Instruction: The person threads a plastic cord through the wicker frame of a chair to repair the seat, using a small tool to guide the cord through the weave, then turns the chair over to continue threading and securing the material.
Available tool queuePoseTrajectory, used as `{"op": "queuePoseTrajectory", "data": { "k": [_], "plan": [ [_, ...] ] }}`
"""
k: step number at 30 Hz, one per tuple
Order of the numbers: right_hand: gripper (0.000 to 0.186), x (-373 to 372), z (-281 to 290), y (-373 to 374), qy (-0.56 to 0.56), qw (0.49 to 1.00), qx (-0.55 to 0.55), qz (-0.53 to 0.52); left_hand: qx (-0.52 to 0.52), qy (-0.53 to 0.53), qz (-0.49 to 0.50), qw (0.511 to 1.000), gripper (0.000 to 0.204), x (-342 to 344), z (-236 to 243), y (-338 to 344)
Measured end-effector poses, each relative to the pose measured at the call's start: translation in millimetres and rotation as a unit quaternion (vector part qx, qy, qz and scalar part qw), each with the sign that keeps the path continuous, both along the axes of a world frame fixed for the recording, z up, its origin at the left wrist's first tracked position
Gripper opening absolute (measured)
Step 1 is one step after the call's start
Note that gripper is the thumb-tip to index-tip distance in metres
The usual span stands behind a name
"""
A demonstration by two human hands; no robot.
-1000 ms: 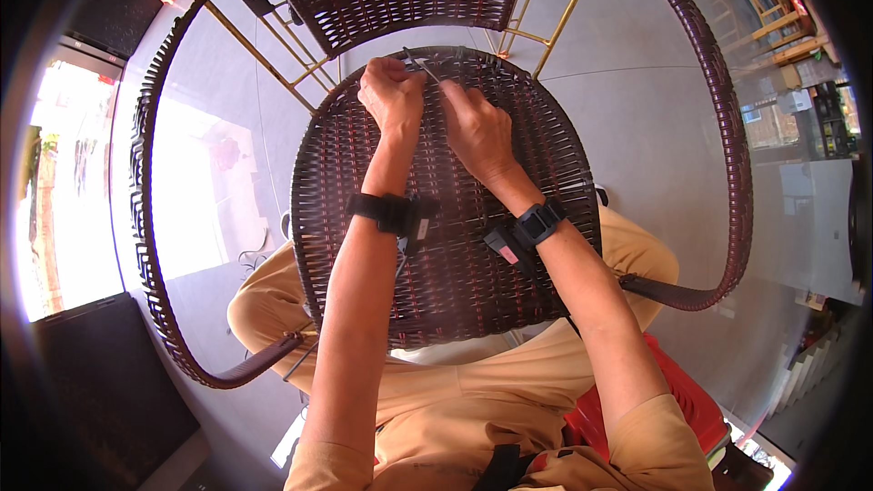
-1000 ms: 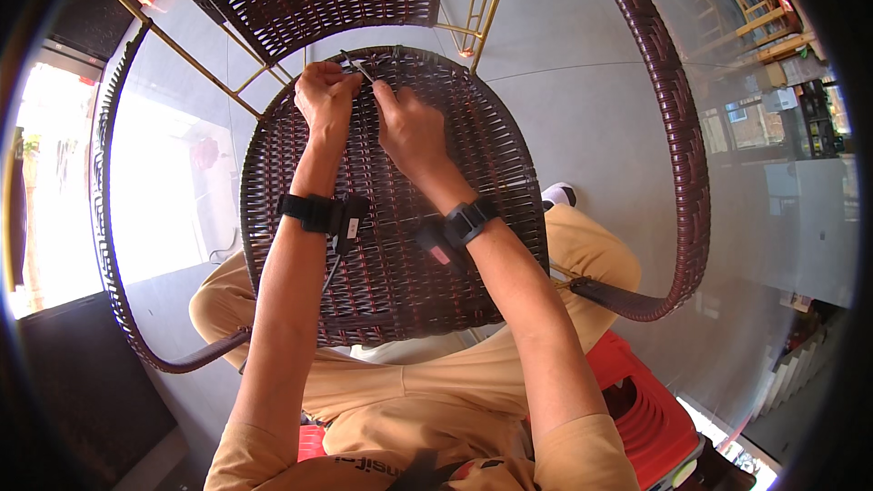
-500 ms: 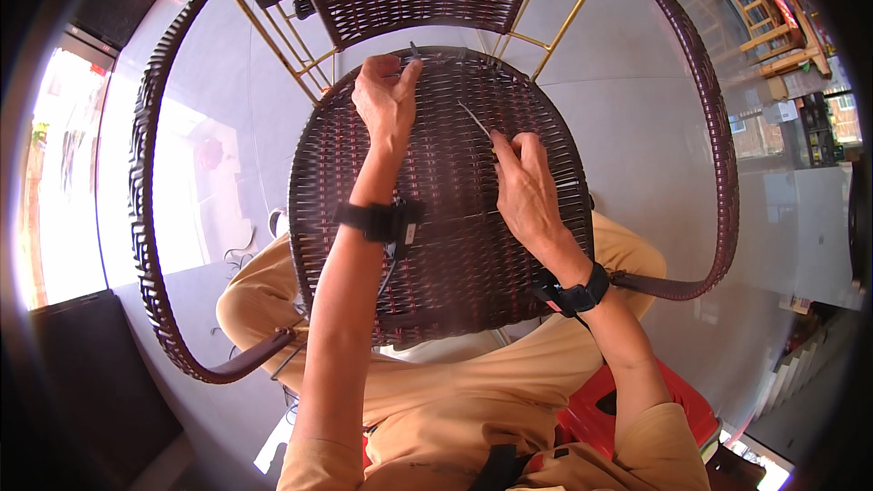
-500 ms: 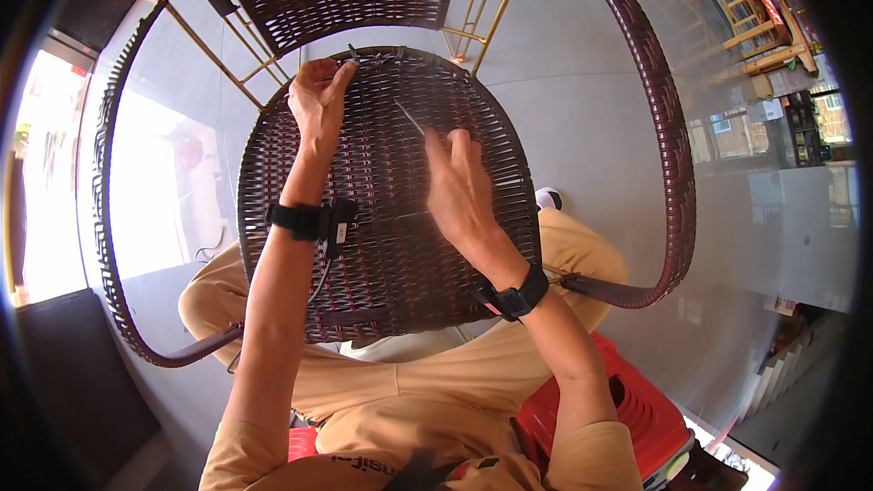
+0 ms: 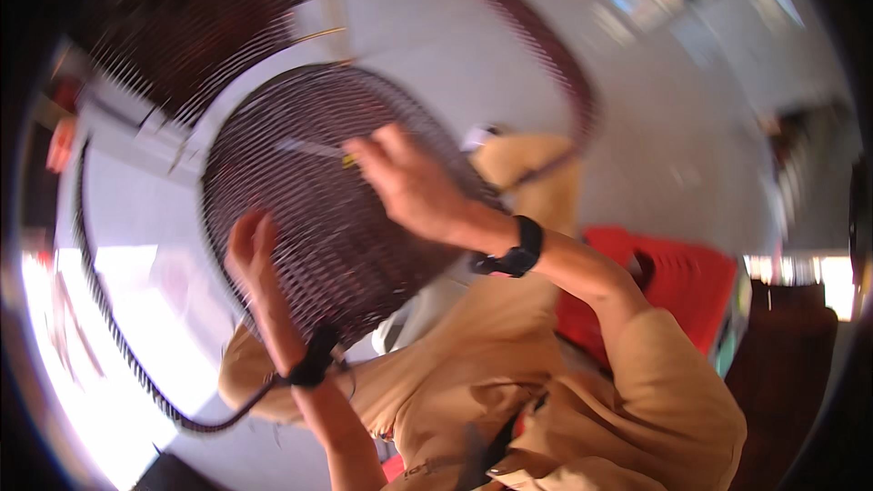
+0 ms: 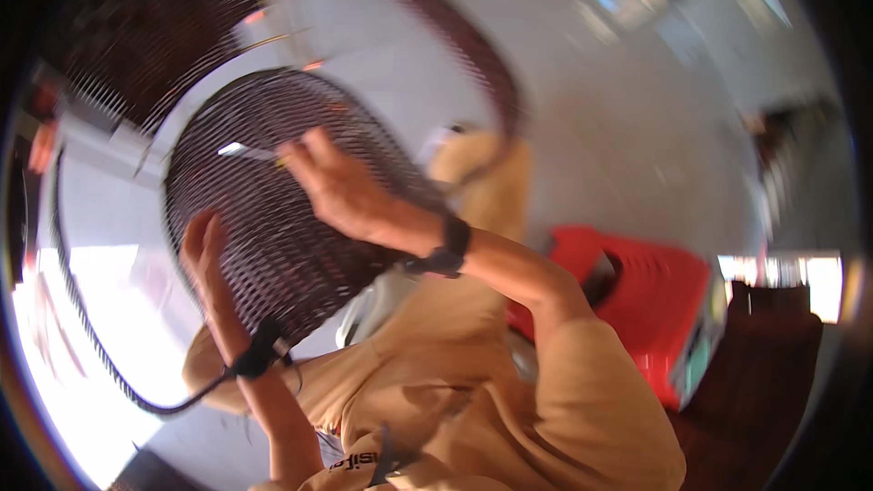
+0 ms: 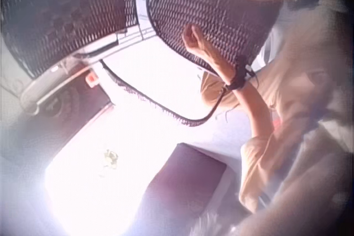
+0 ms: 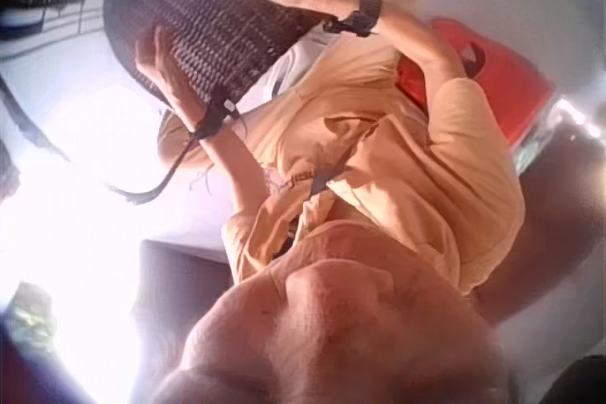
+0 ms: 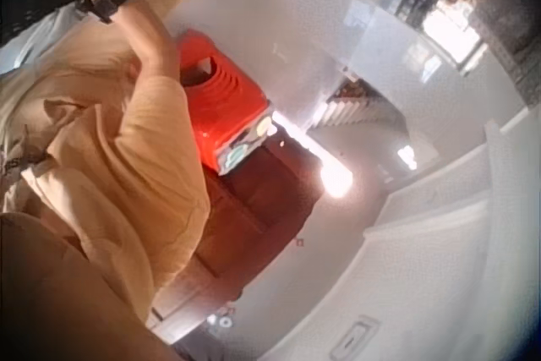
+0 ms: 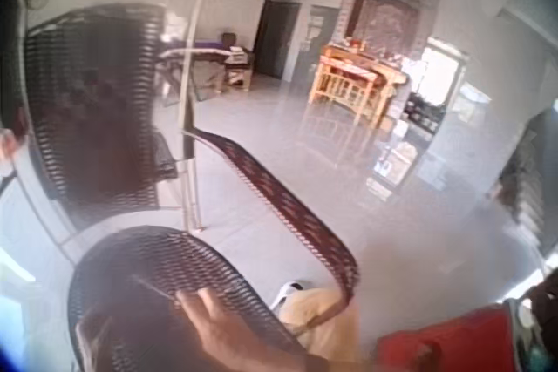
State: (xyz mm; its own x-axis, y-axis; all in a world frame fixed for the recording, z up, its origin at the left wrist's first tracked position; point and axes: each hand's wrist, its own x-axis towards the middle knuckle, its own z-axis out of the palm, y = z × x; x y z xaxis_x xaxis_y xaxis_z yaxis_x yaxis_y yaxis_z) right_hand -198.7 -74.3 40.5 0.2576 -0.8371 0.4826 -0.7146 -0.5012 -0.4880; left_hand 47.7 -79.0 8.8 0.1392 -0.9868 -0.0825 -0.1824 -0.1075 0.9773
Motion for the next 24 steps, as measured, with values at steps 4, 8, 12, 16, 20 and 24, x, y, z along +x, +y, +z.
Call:
{"op": "queuePoseTrajectory", "data": {
  "k": [4, 8, 12, 16, 20, 24],
  "plan": [
    [0.041, -55.9, 62.5, 71.9, -0.076, 0.991, -0.058, -0.094, -0.051, -0.079, -0.014, 0.995, 0.030, 18.9, -33.3, 28.9],
    [0.037, -151.4, 108.6, 176.0, -0.062, 0.899, -0.158, -0.404, -0.050, -0.047, -0.036, 0.997, 0.030, 27.1, -32.2, 30.1],
    [0.034, -231.5, 149.9, 303.2, 0.037, 0.732, -0.206, -0.648, -0.062, -0.070, -0.078, 0.993, 0.026, 29.7, -38.0, 24.2],
    [0.030, -295.0, 161.6, 433.9, 0.213, 0.565, -0.225, -0.764, -0.072, -0.051, -0.087, 0.992, 0.025, 31.4, -55.0, 26.4],
    [0.030, -339.1, 132.3, 507.5, 0.162, 0.482, -0.015, -0.861, -0.070, -0.071, -0.073, 0.992, 0.023, 45.6, -60.2, 24.8],
    [0.029, -354.1, 122.0, 499.6, 0.254, 0.523, 0.172, -0.796, -0.058, -0.092, -0.041, 0.993, 0.022, 53.9, -42.6, 33.5]
  ]
}}
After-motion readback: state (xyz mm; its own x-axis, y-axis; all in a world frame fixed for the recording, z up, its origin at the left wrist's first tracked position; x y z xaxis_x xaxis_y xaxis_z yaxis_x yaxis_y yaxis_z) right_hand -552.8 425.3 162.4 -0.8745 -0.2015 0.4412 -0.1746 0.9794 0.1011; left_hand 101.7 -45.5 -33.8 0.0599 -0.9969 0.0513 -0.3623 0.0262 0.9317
